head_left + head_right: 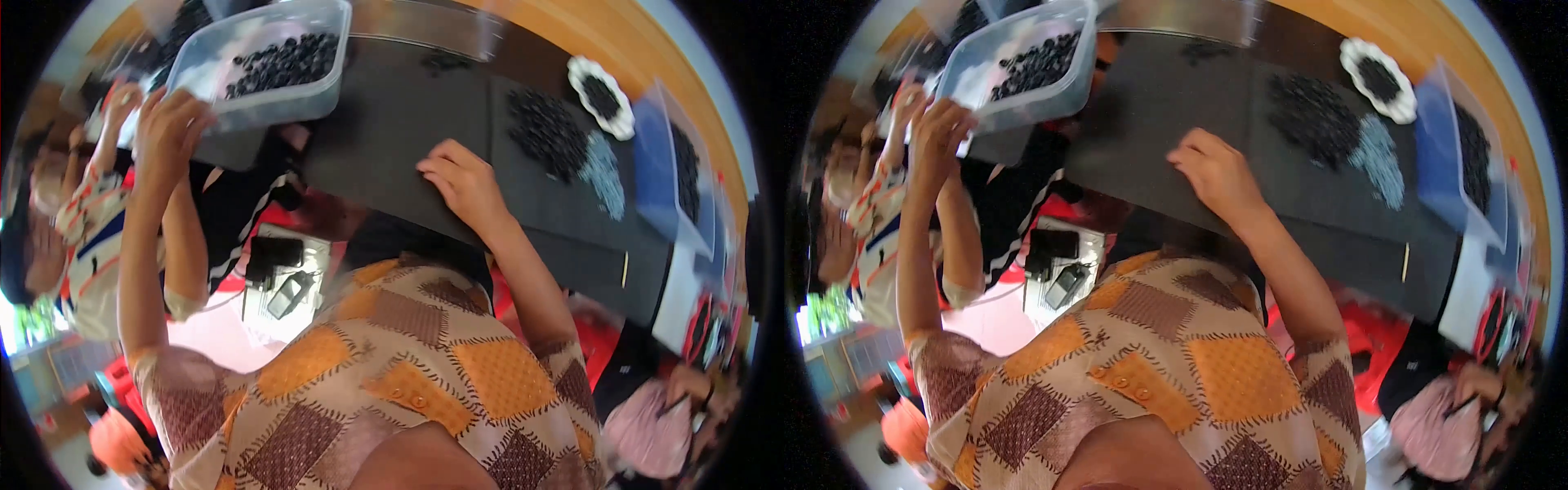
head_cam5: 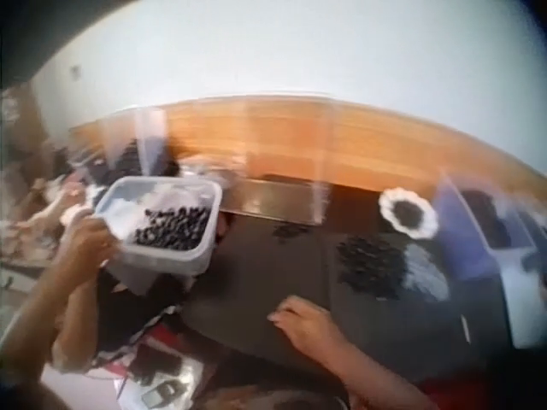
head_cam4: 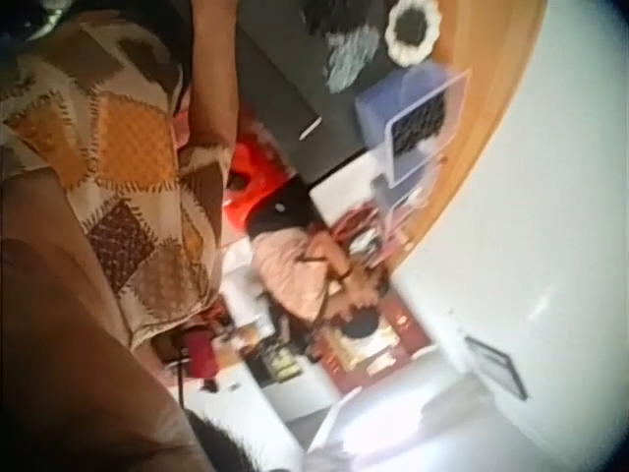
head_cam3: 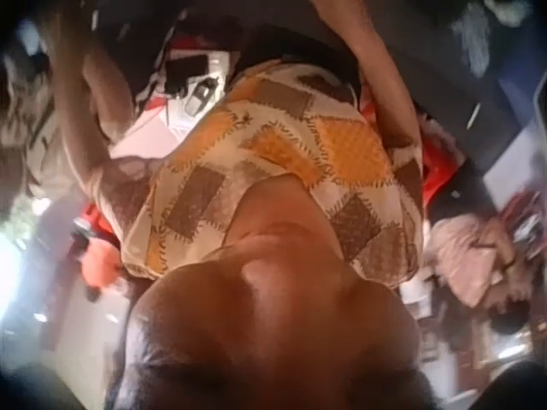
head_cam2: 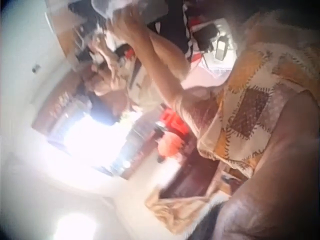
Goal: The person assembles small black rubber rings by hand, inserting small blue pins into them.
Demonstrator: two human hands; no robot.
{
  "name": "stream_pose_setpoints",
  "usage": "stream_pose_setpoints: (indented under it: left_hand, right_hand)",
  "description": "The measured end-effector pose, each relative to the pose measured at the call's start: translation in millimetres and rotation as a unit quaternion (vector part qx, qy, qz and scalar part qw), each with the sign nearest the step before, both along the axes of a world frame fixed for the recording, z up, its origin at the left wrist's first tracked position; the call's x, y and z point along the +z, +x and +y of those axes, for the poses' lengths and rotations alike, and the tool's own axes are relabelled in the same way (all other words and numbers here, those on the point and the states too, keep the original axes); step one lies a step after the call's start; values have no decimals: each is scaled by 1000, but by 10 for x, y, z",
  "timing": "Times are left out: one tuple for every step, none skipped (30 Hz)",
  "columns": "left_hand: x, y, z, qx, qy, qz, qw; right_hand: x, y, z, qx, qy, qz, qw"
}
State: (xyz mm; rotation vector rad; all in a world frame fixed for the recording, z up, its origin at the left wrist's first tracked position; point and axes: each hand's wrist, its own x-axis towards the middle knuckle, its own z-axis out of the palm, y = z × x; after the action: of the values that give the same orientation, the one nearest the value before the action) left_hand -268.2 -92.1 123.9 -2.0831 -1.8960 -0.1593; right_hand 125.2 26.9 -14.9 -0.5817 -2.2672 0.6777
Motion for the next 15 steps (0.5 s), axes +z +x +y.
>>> stream_pose_setpoints:
  left_hand:
    - [-28, 28, 19, -57, 15, 7, 998]
    - [4, 213, 40, -45, -5, -63, 997]
    - [55, 419, 84, -31, -28, -131, 991]
    - [74, 565, 98, -40, -30, -130, 990]
    - [125, 696, 110, -51, -14, -115, 992]
    - [180, 820, 137, -61, 4, -100, 993]
    - [249, 923, 209, -62, 7, -93, 994]
    - [294, 1025, 277, -112, -4, -86, 990]
    - [347, 1108, 347, -160, -16, -77, 984]
    - [403, 1194, 392, -179, -14, -69, 981]
    - [455, 1274, 433, -178, -13, -65, 982]
    - [500, 1347, 474, -202, -27, -74, 976]
    - [534, 1374, 526, -227, -42, -82, 969]
    - [539, 1354, 614, -259, -18, -43, 965]
    - [566, 1393, 666, -260, -19, -39, 965]
  right_hand:
    - [-8, -16, 17, -24, -3, -3, 1000]
    - [-24, -15, 35, -10, 12, -9, 1000]
    - [-46, 22, 32, 5, 26, -15, 1000]
    - [-59, 36, 8, -4, 25, -15, 1000]
    - [-52, 28, 10, -2, 22, -17, 1000]
    - [-41, 41, 14, 1, 21, -17, 1000]
    - [-39, 49, 33, 1, 25, -10, 1000]
    - [-61, 76, 4, -13, 23, -19, 999]
    - [-72, 89, -10, -26, 22, -27, 999]
    - [-75, 106, -28, -25, 23, -24, 999]
    - [-76, 108, -44, -29, 41, -39, 998]
    - [-82, 120, -54, -34, 57, -55, 996]
    - [-100, 124, -55, -34, 57, -50, 996]
    - [-127, 126, -46, -29, 50, -40, 998]
    - [-145, 127, -41, -23, 43, -31, 998]
